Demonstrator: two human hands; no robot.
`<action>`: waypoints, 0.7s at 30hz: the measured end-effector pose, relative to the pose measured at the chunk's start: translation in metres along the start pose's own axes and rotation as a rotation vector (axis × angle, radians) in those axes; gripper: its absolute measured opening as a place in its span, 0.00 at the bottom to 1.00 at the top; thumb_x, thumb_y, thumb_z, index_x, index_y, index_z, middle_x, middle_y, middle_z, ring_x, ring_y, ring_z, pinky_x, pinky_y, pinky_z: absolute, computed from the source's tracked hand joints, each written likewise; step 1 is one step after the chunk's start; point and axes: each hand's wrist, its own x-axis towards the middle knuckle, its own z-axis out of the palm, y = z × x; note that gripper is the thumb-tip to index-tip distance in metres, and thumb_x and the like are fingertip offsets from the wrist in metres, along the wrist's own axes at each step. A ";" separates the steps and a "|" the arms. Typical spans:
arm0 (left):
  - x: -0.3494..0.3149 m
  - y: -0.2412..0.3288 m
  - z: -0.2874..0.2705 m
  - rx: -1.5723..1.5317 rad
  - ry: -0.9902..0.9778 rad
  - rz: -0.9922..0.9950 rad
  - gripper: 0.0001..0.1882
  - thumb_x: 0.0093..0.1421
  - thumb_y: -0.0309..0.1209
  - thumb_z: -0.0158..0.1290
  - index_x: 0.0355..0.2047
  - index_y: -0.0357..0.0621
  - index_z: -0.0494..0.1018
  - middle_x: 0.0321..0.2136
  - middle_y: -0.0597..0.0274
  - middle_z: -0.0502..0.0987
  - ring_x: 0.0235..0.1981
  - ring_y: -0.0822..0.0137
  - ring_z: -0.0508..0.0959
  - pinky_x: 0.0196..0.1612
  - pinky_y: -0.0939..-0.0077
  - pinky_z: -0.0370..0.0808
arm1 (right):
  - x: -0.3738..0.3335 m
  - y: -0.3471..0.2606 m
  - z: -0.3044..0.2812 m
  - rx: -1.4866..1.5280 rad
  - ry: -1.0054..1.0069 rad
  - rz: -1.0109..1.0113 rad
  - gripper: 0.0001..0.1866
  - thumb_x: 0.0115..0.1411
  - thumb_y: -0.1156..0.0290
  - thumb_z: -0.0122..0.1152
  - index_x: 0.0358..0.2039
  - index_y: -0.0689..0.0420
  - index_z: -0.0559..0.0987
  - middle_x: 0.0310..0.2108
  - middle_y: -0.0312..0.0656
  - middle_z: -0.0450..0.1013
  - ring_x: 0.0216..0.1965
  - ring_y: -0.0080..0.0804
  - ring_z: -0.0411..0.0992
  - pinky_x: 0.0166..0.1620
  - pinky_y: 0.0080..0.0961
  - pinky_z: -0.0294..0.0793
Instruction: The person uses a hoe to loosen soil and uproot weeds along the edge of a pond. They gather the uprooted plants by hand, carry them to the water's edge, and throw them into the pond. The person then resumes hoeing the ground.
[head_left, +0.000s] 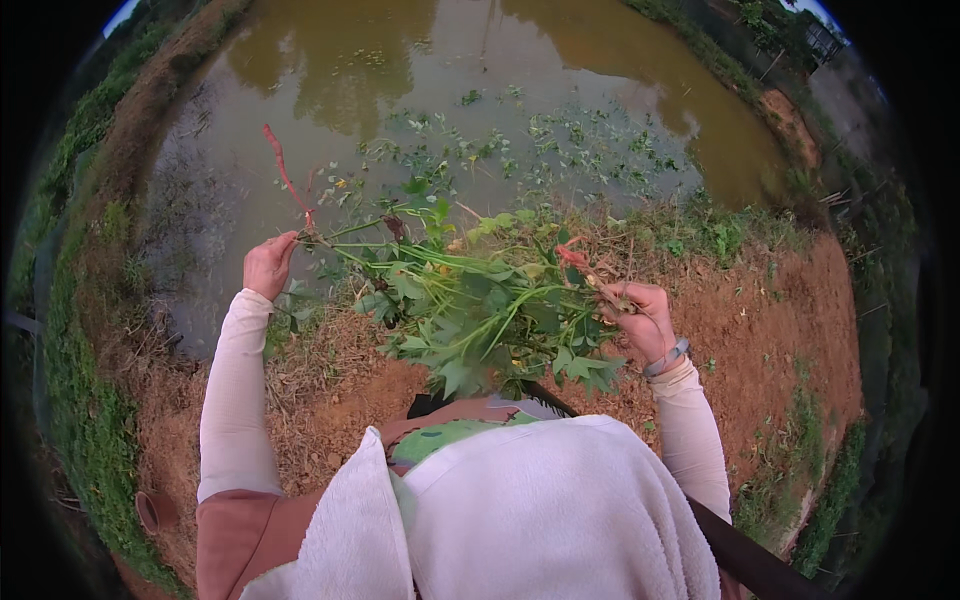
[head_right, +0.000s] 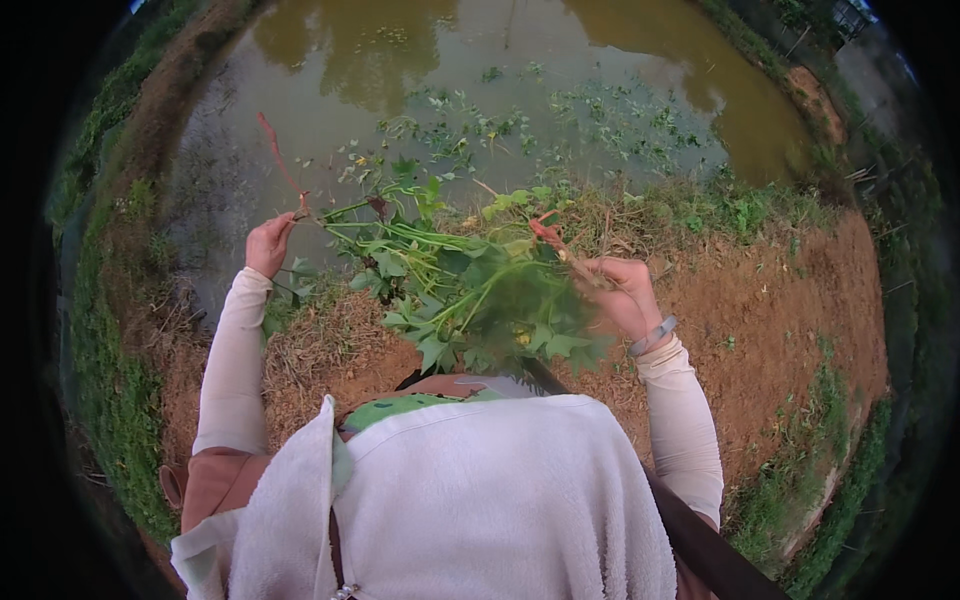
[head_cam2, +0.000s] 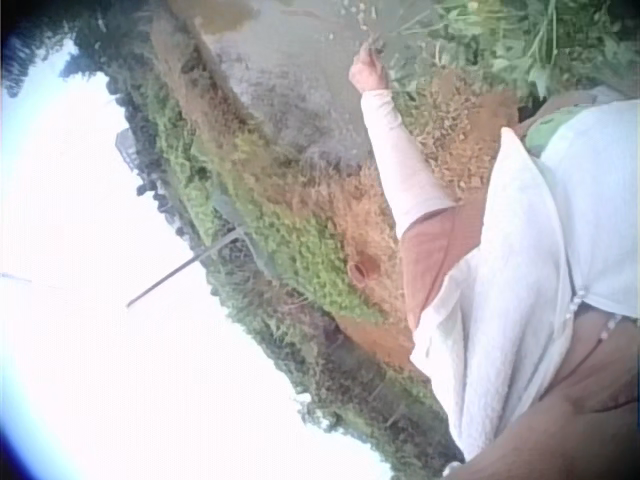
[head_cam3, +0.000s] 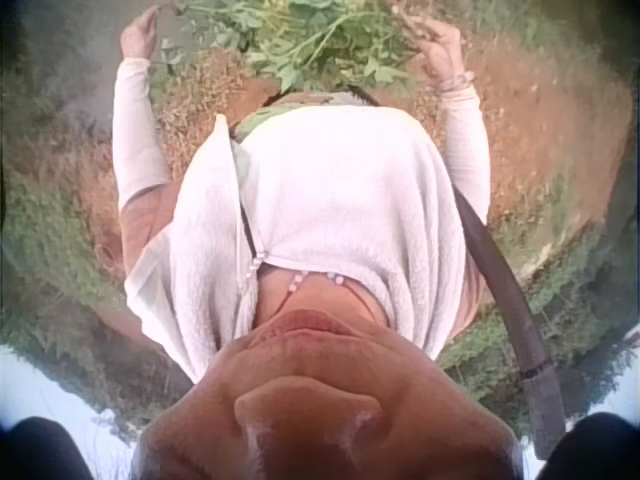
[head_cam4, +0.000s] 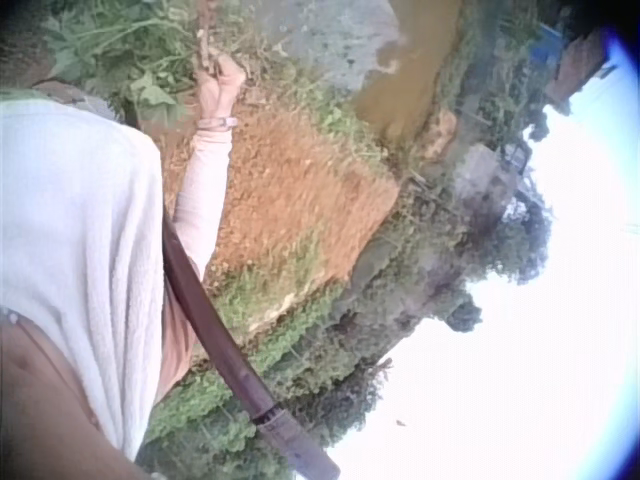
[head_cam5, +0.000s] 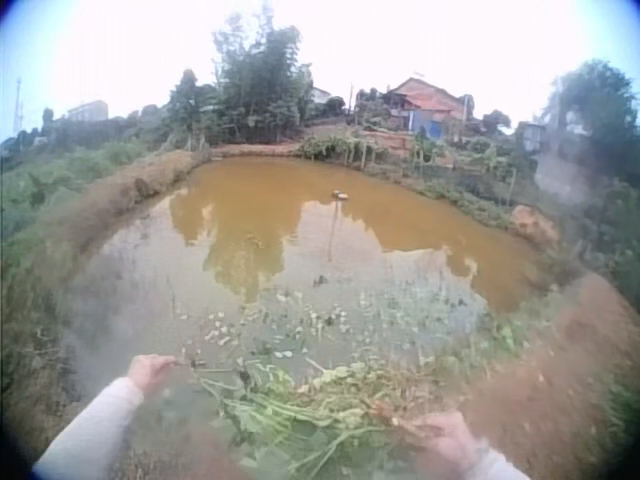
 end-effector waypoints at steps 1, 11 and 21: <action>-0.001 0.005 -0.002 -0.009 -0.033 -0.074 0.08 0.56 0.32 0.47 0.33 0.46 0.74 0.25 0.55 0.76 0.29 0.55 0.76 0.31 0.68 0.72 | 0.003 -0.006 0.005 0.006 -0.018 -0.006 0.11 0.46 0.80 0.60 0.33 0.60 0.78 0.24 0.34 0.73 0.26 0.16 0.68 0.30 0.16 0.68; -0.016 0.021 0.045 -0.867 -0.082 -0.591 0.10 0.60 0.35 0.43 0.34 0.42 0.69 0.34 0.59 0.76 0.35 0.64 0.76 0.33 0.74 0.69 | 0.029 0.002 0.028 0.193 0.001 0.139 0.12 0.47 0.81 0.57 0.36 0.63 0.77 0.25 0.32 0.72 0.23 0.13 0.65 0.27 0.12 0.66; 0.015 0.131 0.058 -1.547 -0.137 -0.627 0.09 0.63 0.34 0.39 0.35 0.42 0.64 0.38 0.59 0.73 0.44 0.66 0.72 0.46 0.73 0.65 | 0.042 -0.015 0.064 0.280 0.127 0.165 0.07 0.47 0.79 0.59 0.29 0.65 0.76 0.22 0.30 0.70 0.24 0.14 0.62 0.27 0.14 0.62</action>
